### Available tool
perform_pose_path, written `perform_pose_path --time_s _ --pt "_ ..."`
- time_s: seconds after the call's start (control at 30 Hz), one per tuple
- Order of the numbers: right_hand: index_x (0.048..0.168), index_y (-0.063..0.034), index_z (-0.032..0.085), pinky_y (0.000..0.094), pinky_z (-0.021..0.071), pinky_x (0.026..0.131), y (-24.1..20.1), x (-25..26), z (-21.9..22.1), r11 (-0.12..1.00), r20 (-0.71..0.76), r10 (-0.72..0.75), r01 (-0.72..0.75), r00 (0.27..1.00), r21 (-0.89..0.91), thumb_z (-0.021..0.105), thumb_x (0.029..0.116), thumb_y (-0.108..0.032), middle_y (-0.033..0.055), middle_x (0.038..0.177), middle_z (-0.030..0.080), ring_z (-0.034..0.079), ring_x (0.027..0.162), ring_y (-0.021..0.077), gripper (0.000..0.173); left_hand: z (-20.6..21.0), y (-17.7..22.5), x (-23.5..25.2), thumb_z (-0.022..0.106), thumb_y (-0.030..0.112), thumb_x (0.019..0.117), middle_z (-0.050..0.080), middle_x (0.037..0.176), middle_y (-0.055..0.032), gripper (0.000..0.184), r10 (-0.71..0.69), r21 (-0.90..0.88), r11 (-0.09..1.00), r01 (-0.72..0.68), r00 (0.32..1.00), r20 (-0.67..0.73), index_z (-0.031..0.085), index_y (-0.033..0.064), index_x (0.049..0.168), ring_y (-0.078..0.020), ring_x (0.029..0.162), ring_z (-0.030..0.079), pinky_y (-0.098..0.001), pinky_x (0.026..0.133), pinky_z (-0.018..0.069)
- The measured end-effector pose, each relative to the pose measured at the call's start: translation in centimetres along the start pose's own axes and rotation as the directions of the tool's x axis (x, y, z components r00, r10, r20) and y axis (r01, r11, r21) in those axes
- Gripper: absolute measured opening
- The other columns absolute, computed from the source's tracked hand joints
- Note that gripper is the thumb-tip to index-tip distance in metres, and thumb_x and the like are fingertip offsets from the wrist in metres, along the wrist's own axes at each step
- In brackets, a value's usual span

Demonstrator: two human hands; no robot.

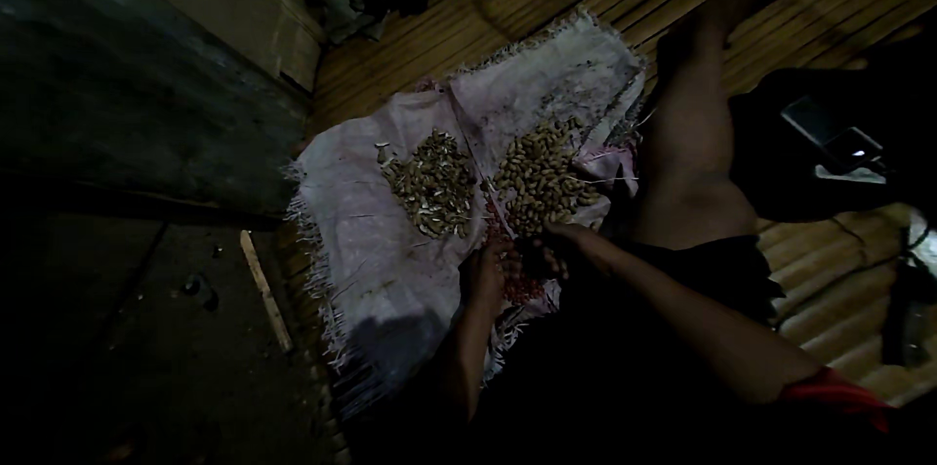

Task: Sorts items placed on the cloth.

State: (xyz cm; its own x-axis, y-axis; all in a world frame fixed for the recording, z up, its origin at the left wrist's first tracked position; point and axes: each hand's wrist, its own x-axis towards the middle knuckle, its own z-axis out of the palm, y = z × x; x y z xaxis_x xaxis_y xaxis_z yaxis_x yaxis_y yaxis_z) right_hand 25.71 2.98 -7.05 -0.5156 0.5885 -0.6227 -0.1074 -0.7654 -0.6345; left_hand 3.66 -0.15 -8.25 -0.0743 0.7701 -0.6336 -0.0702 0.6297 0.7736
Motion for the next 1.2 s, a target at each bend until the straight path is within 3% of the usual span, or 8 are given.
perform_pose_path --time_s 0.2,0.3,0.4,0.47,0.57,0.83,1.0,1.2 --pt "0.137 -0.0073 0.054 0.0426 0.0608 0.076 0.2 0.2 -0.6 0.975 0.116 -0.051 0.024 0.992 0.222 0.011 0.1049 -0.066 0.0147 0.109 0.072 0.073 0.09 0.0273 0.08 -0.4 2.0 -1.1 0.043 0.033 0.1094 0.07 0.118 -0.0166 0.043 -0.095 -0.009 0.995 0.096 0.992 0.079 0.061 0.0004 0.131 -0.0287 0.099 0.072 -0.0463 0.085 0.0612" --pt "0.139 -0.0057 0.051 0.045 0.0606 0.083 -0.1 0.0 -0.6 0.959 0.147 -0.086 0.041 0.985 0.282 0.008 0.1059 -0.063 0.0169 0.116 0.071 0.072 0.1 0.0302 0.079 -2.1 4.9 -1.5 0.035 0.027 0.1121 0.068 0.124 -0.0197 0.044 0.119 -0.106 0.987 -0.119 0.993 -0.001 0.055 -0.0039 0.135 -0.03 0.108 0.07 -0.0471 0.092 0.0589" --pt "0.141 -0.0038 0.049 0.0467 0.0598 0.088 -0.2 -0.1 -0.5 0.944 0.156 -0.099 0.043 0.983 0.328 0.01 0.1077 -0.059 0.0192 0.12 0.069 0.071 0.105 0.0322 0.075 -4.5 7.9 -1.2 0.047 0.032 0.1088 0.057 0.144 -0.0105 0.044 0.381 0.253 0.912 -0.322 0.894 -0.237 0.052 0.0115 0.148 -0.0232 0.127 0.059 -0.0458 0.105 0.0511" --pt "0.14 -0.0019 0.049 0.0477 0.0593 0.09 -0.2 0.1 -0.4 0.939 0.156 -0.098 0.04 0.983 0.342 0.017 0.1104 -0.049 0.0206 0.122 0.068 0.071 0.106 0.033 0.065 -5.5 9.1 -1.1 0.053 0.04 0.1053 0.052 0.152 -0.0084 0.053 0.496 0.578 0.768 -0.277 0.828 -0.262 0.046 0.0208 0.154 -0.0245 0.133 0.054 -0.0512 0.109 0.0463" --pt "0.139 0.0006 0.051 0.0458 0.0597 0.092 -0.3 0.1 -0.2 0.95 0.127 -0.099 0.056 0.987 0.307 0.032 0.1097 -0.021 0.0202 0.126 0.068 0.071 0.107 0.0318 0.041 -5.2 8.1 -1.1 0.056 0.045 0.1026 0.053 0.15 -0.0095 0.055 0.471 0.806 0.567 -0.169 0.869 -0.149 0.049 0.0201 0.152 -0.0265 0.132 0.057 -0.0532 0.108 0.0484" --pt "0.13 -0.0006 0.058 0.0392 0.0635 0.076 -0.3 -0.3 0.2 0.997 0.045 -0.026 0.029 0.999 -0.065 0.044 0.1077 -0.008 0.0133 0.102 0.073 0.074 0.083 0.0239 0.028 0.9 2.5 -2.6 0.046 0.039 0.1064 0.06 0.142 0.0008 0.038 0.303 0.884 0.177 -0.432 0.879 0.369 0.062 0.0332 0.14 -0.0196 0.132 0.055 -0.0489 0.109 0.0468" --pt "0.131 -0.0073 0.063 0.0326 0.0602 0.066 0.0 0.1 0.2 0.91 0.081 -0.039 0.069 0.996 -0.409 0.056 0.104 -0.012 0.0079 0.094 0.072 0.068 0.07 0.015 0.028 2.0 3.0 -3.3 0.049 0.042 0.1057 0.062 0.137 -0.0023 0.039 0.172 0.868 0.197 -0.455 0.888 0.426 0.065 0.0255 0.137 -0.0205 0.13 0.056 -0.0455 0.111 0.0452" --pt "0.132 -0.0083 0.063 0.0297 0.058 0.056 0.0 -0.1 0.5 0.915 0.145 0.009 0.05 0.989 -0.4 0.058 0.1045 -0.014 0.0076 0.086 0.071 0.065 0.058 0.0138 0.028 1.7 2.2 -3.1 0.054 0.037 0.1041 0.065 0.13 -0.0027 0.035 0.171 0.86 0.186 -0.474 0.878 0.447 0.069 0.0178 0.129 -0.0187 0.122 0.06 -0.0416 0.108 0.0477"
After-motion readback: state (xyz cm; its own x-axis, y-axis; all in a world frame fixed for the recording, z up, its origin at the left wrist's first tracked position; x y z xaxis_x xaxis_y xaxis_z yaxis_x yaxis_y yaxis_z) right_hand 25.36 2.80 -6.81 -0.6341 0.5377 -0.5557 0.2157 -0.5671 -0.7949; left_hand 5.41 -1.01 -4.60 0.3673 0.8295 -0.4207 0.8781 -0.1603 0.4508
